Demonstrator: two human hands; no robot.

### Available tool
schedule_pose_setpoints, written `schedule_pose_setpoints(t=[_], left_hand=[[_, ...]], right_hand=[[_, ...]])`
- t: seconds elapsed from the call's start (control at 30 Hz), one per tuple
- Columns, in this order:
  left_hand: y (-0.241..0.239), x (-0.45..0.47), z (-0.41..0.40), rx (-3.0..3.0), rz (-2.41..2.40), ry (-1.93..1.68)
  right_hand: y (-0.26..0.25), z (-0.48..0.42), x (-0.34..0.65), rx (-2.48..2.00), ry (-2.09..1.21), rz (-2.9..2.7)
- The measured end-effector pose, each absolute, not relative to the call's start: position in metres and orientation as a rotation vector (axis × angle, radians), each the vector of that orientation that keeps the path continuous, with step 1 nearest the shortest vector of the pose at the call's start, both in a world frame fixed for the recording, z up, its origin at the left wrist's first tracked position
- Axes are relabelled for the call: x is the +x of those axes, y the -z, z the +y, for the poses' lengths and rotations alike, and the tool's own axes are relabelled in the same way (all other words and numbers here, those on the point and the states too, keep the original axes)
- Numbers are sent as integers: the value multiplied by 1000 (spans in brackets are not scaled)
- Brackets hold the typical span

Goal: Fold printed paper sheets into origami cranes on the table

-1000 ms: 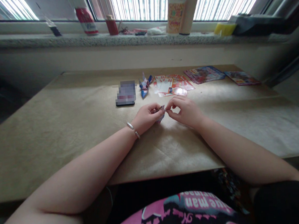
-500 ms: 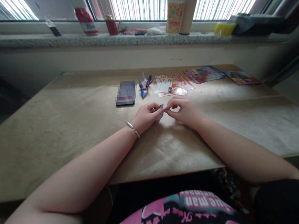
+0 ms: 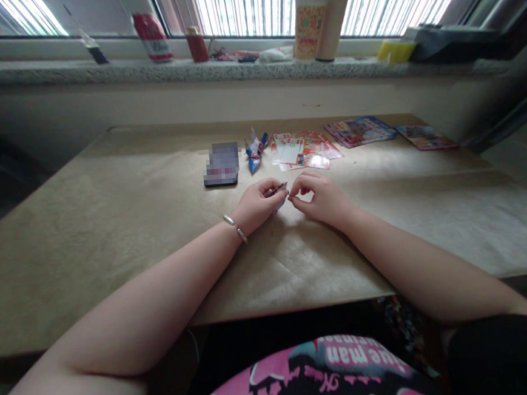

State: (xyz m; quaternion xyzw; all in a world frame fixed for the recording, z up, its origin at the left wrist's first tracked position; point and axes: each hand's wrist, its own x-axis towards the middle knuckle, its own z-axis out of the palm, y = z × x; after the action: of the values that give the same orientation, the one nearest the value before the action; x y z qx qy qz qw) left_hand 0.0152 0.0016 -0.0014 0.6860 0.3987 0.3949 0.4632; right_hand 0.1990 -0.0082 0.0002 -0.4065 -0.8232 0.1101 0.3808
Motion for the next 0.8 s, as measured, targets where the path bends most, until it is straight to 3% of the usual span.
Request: schedule_pose_setpoints(t=[0.37, 0.8], left_hand=[[-2, 16, 0, 1731, 1018, -984], [-2, 17, 2, 1468, 884, -1045]], right_hand=[[9, -4, 195, -1180, -675, -1903], [11, -4, 193, -1158, -690, -1914]])
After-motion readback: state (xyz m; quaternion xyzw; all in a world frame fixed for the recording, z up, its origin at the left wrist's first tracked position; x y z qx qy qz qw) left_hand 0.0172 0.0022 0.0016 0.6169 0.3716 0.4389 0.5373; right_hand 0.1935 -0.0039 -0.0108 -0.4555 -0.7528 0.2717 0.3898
